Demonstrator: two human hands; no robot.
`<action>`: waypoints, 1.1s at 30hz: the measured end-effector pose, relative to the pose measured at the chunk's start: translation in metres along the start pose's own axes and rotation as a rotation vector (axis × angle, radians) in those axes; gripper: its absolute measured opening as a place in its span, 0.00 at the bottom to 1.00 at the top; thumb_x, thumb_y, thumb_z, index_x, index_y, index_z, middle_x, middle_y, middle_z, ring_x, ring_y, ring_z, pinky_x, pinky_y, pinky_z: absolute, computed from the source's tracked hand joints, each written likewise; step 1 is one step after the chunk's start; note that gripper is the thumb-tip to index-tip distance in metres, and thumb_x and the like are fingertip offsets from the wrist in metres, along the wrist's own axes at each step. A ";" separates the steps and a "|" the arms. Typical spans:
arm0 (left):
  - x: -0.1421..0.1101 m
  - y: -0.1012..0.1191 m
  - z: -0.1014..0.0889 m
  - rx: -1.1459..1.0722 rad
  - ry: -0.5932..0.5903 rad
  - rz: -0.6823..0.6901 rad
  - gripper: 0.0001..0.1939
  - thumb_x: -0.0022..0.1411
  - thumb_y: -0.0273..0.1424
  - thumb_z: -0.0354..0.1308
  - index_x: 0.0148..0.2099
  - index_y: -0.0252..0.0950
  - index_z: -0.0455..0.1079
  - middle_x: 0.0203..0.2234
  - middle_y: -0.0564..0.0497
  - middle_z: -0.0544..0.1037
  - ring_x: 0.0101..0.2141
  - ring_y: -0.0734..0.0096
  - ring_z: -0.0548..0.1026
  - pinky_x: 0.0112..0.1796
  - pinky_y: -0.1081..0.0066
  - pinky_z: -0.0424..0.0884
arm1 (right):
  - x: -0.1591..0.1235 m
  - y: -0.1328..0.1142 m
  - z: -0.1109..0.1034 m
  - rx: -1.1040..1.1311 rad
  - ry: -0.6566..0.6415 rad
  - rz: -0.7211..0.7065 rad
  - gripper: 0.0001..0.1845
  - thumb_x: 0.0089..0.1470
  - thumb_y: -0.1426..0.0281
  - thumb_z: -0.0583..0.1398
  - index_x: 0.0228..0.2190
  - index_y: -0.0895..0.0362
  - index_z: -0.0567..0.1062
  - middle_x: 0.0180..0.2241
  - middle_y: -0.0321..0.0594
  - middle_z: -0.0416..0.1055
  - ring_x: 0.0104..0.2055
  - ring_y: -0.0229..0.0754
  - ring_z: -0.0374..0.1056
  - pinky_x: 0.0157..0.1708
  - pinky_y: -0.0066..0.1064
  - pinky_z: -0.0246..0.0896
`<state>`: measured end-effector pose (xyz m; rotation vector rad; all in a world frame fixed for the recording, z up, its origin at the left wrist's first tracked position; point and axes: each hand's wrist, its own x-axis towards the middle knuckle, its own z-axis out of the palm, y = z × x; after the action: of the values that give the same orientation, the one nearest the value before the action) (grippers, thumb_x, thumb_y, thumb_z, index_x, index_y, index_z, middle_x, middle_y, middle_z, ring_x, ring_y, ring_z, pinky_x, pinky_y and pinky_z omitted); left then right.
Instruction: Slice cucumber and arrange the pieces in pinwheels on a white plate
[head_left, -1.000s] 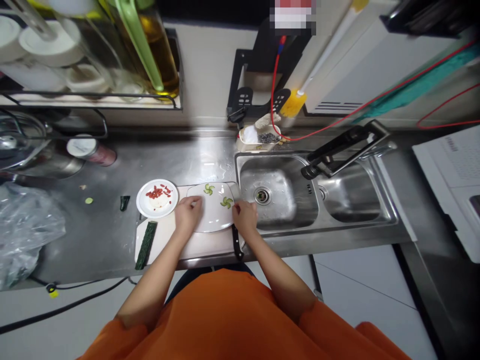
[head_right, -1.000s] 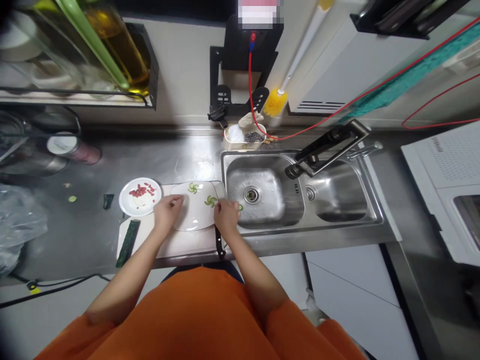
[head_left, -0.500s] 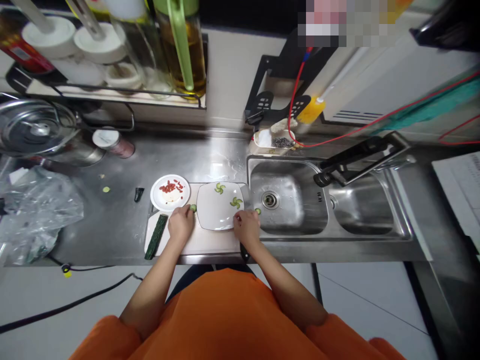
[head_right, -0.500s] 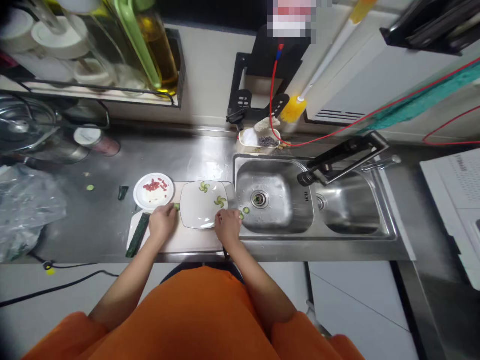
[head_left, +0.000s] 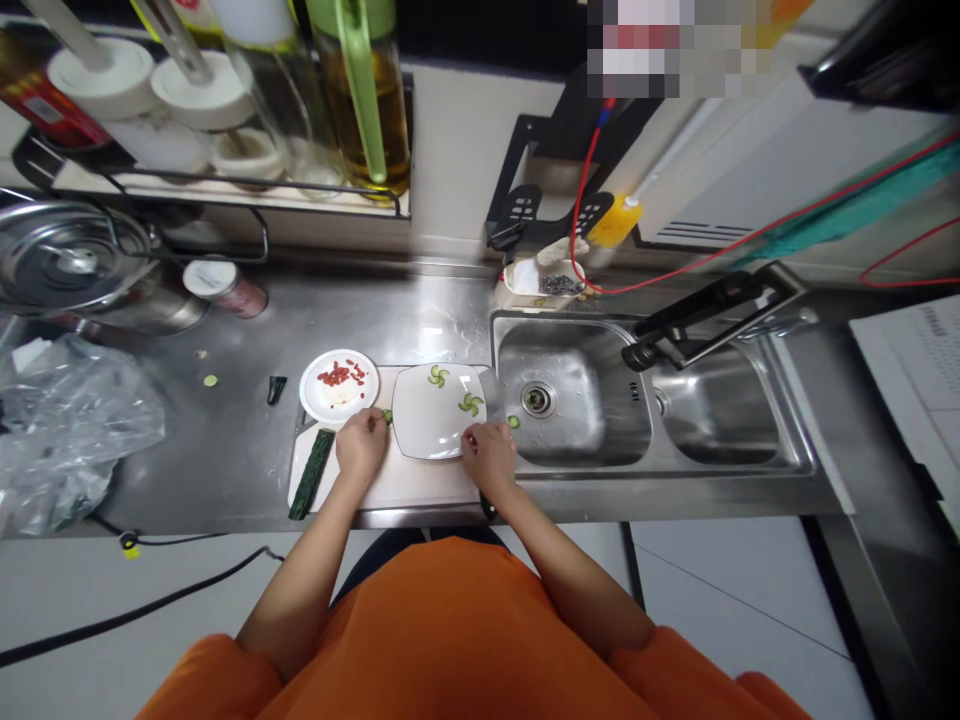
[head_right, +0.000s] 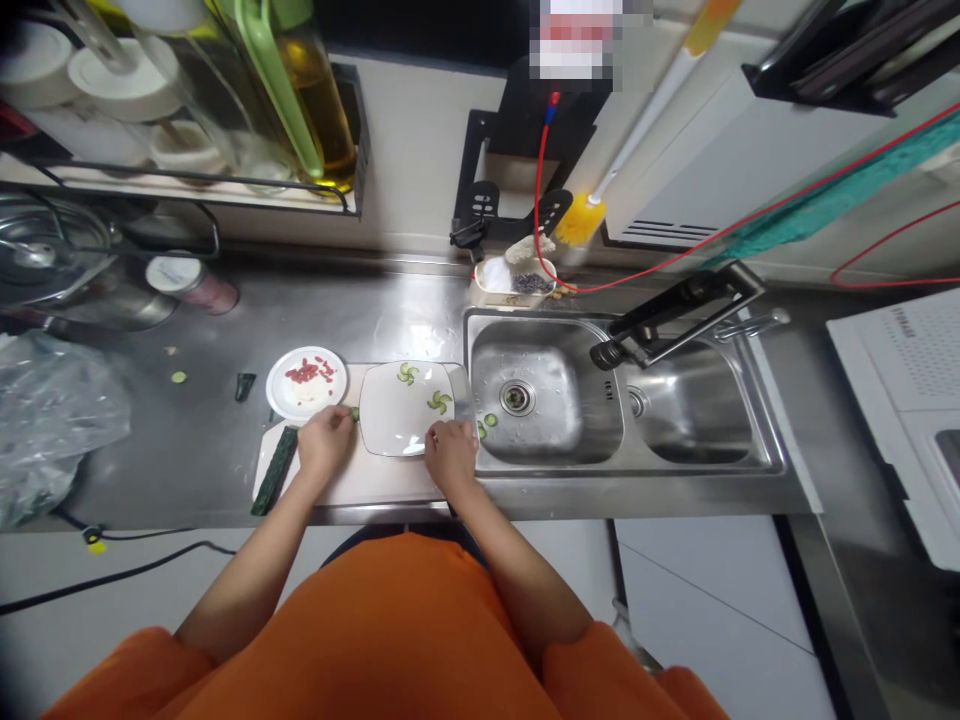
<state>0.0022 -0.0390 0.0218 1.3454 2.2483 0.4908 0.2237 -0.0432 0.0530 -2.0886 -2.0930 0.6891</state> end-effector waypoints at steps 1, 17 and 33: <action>0.001 -0.001 -0.002 -0.037 -0.005 -0.011 0.11 0.55 0.35 0.53 0.38 0.38 0.73 0.32 0.50 0.78 0.33 0.66 0.74 0.38 0.69 0.65 | 0.000 0.000 0.000 0.007 0.001 -0.012 0.07 0.56 0.69 0.56 0.30 0.55 0.74 0.32 0.40 0.70 0.41 0.44 0.57 0.32 0.31 0.44; -0.019 0.037 -0.003 -0.555 -0.504 0.125 0.09 0.49 0.35 0.59 0.31 0.36 0.72 0.20 0.56 0.71 0.22 0.78 0.64 0.25 0.76 0.60 | 0.012 -0.020 0.015 0.330 0.045 -0.334 0.08 0.55 0.70 0.57 0.35 0.54 0.76 0.32 0.39 0.73 0.38 0.43 0.62 0.45 0.36 0.52; -0.014 0.048 0.004 -0.834 -0.827 -0.501 0.19 0.51 0.45 0.60 0.35 0.32 0.69 0.23 0.49 0.75 0.20 0.80 0.69 0.18 0.81 0.54 | 0.013 -0.017 0.002 0.458 -0.005 -0.188 0.04 0.51 0.71 0.61 0.26 0.54 0.76 0.27 0.34 0.74 0.36 0.39 0.64 0.42 0.31 0.52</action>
<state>0.0444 -0.0294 0.0465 0.3944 1.3438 0.4786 0.2068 -0.0299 0.0547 -1.6250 -1.8746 1.0278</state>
